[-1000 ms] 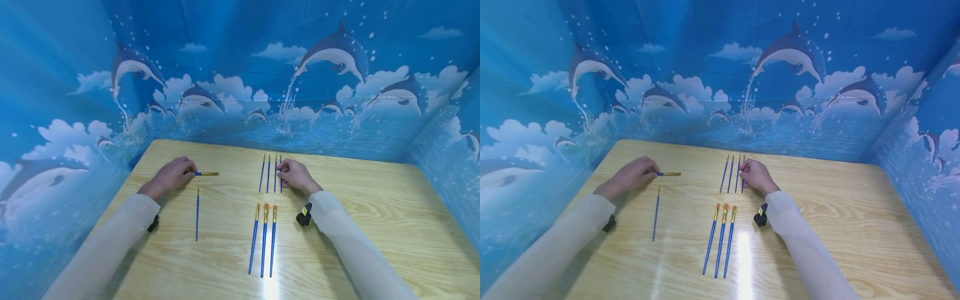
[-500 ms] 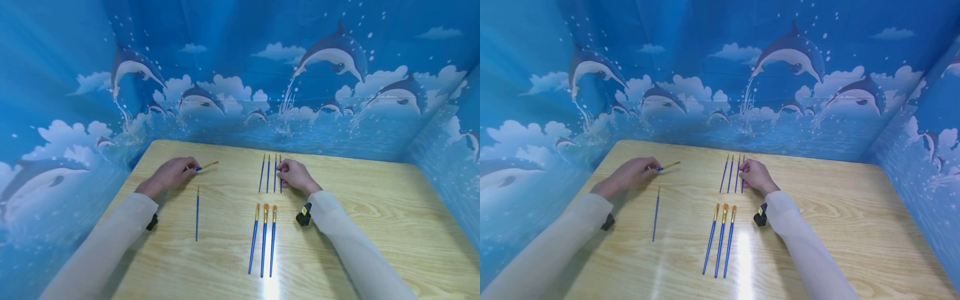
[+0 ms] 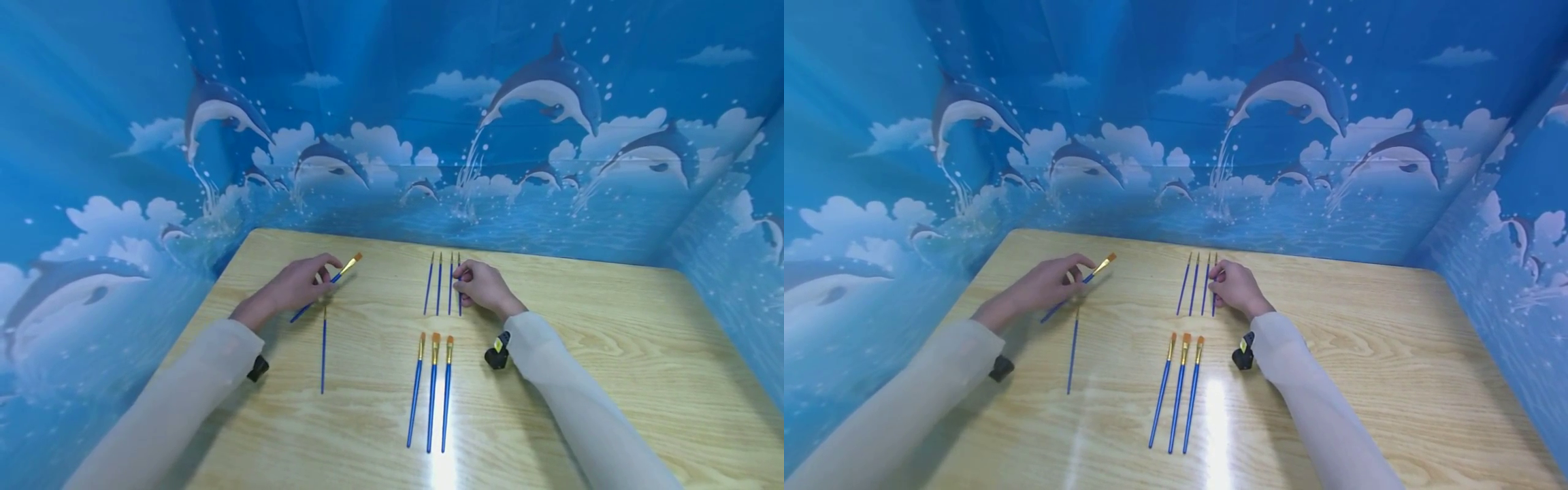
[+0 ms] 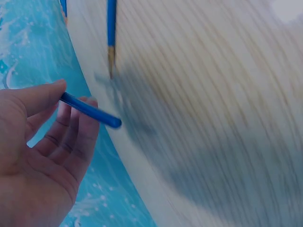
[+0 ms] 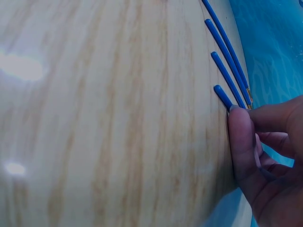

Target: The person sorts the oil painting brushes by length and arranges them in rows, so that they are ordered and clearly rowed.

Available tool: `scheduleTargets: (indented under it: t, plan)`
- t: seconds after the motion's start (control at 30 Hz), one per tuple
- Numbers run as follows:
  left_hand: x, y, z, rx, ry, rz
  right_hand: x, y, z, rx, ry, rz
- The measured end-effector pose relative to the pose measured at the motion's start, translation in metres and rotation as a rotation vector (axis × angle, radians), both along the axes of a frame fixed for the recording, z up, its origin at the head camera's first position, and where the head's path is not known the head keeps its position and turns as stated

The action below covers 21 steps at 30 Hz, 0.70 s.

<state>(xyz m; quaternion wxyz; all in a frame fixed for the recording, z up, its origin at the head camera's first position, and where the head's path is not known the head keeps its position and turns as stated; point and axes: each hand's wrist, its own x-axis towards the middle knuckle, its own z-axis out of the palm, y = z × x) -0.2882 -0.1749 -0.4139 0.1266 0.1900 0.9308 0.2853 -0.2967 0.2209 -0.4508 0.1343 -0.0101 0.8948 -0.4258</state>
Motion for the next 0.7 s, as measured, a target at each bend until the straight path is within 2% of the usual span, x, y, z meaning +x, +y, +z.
scheduleTargets:
  t: [0.27,0.5,0.7]
  plan:
    - [0.011,0.013,0.004,0.074,-0.102,-0.017,0.0,0.001,0.0,-0.005,0.007,0.006]
    - [0.023,0.025,0.009,0.065,-0.124,-0.007,0.0,0.001,0.0,-0.011,0.002,-0.002]
    - [0.032,0.033,0.013,0.073,-0.199,-0.016,-0.001,0.001,0.0,-0.01,-0.003,-0.002]
